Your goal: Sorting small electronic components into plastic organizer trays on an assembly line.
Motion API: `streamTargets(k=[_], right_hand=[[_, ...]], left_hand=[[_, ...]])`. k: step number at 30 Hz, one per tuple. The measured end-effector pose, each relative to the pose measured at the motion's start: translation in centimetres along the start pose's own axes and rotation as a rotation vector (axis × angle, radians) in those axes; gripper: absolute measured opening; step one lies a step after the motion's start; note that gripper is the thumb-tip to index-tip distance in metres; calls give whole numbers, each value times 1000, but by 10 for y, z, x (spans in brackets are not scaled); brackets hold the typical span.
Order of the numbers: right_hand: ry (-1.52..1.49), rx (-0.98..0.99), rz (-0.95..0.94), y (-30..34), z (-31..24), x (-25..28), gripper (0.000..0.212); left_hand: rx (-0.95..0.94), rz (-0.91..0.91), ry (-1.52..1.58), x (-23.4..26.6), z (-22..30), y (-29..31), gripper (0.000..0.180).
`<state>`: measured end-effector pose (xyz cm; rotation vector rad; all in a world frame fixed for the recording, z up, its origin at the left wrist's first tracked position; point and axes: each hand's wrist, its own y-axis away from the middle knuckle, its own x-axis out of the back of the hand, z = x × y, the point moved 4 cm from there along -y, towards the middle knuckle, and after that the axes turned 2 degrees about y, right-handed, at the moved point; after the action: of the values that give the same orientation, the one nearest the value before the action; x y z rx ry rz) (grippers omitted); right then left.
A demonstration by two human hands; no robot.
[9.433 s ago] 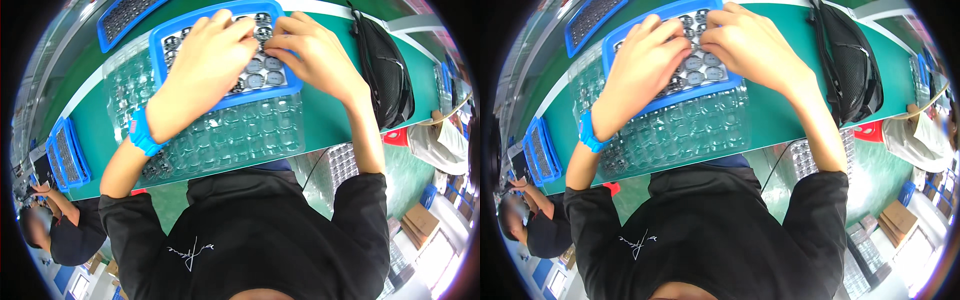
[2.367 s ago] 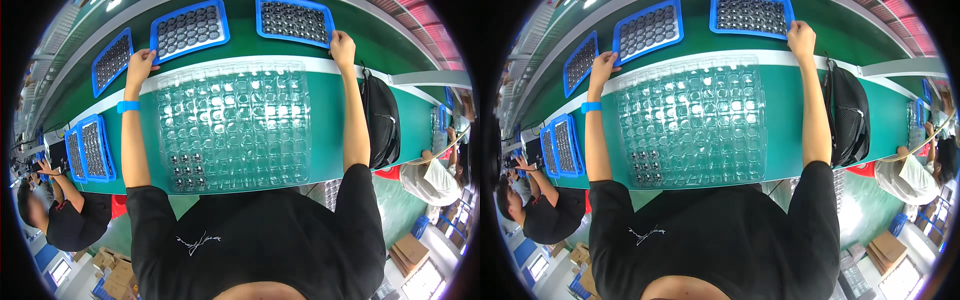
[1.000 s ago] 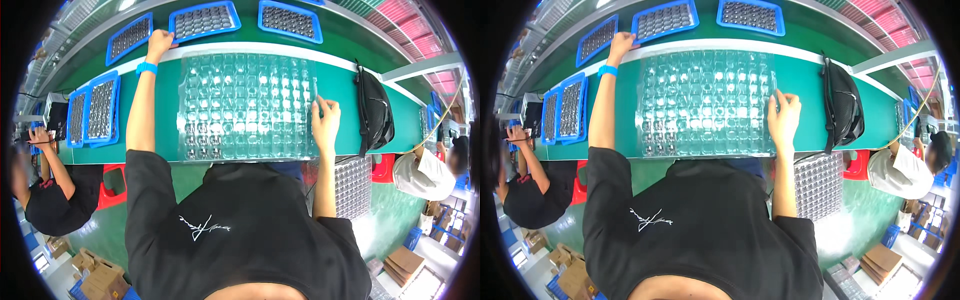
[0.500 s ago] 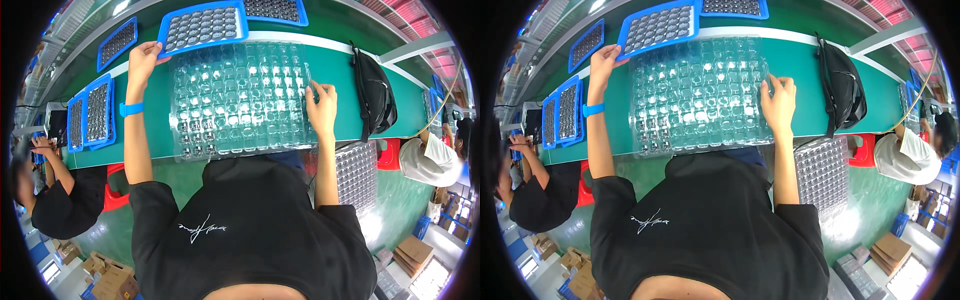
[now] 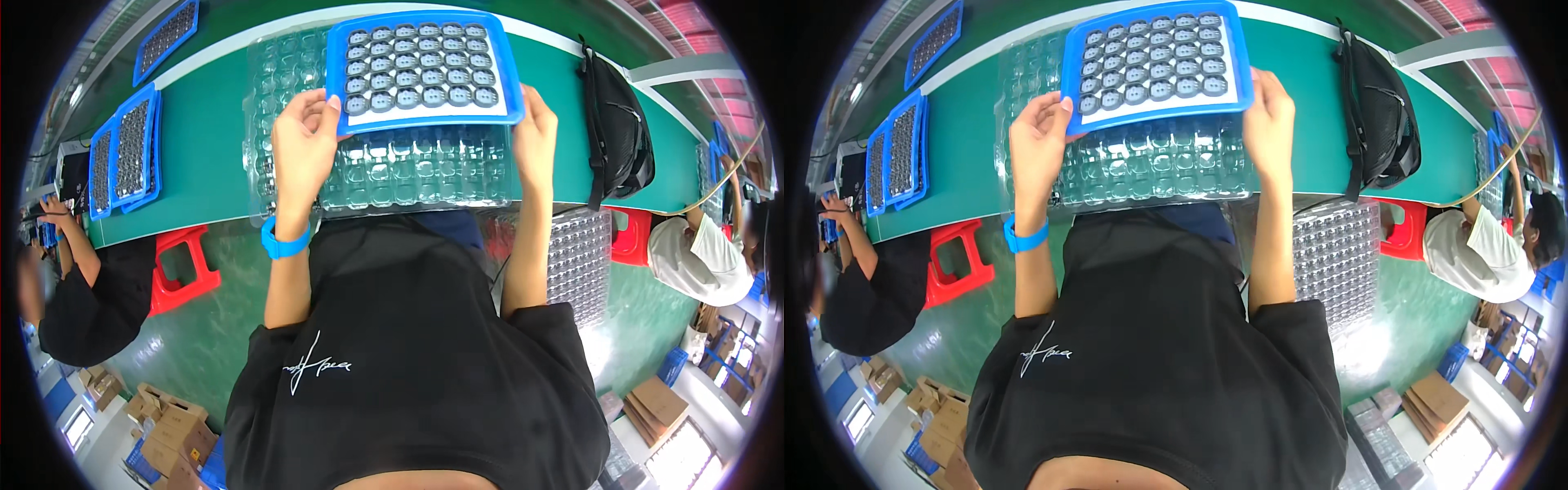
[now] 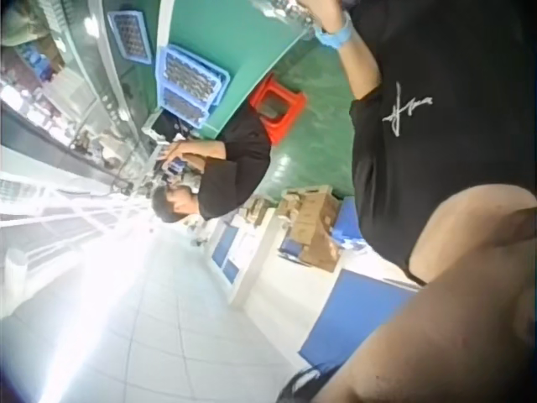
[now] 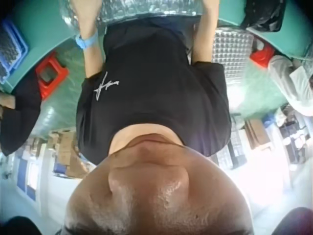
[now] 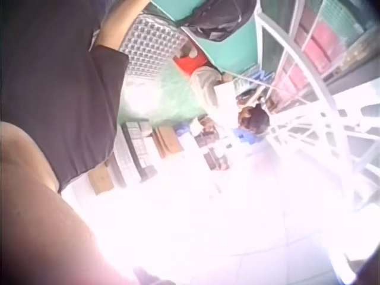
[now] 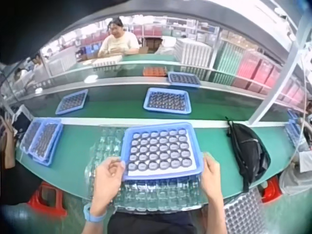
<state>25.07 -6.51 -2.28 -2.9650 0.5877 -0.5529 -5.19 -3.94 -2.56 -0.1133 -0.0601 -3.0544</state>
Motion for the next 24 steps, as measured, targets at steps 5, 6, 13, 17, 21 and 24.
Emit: streamTargets(k=[5, 6, 13, 17, 21, 24], right_hand=[[-57, -107, 29, 14, 5, 5, 39], [-56, -114, 25, 16, 9, 4, 39], [639, 304, 230, 23, -6, 5, 31], [414, 571, 39, 60, -75, -38, 21], [394, 832, -463, 95, -108, -122, 24], [467, 873, -568, 90, -109, -158, 25]], left_hand=[[-48, 65, -169, 3, -3, 21, 31], [-64, 49, -178, 2, 0, 24, 31], [-236, 50, -345, 33, 22, 41, 22], [-471, 4, -560, 104, 26, 47, 11], [-443, -168, -604, 126, 10, 58, 17], [-533, -239, -678, 108, 16, 56, 25]])
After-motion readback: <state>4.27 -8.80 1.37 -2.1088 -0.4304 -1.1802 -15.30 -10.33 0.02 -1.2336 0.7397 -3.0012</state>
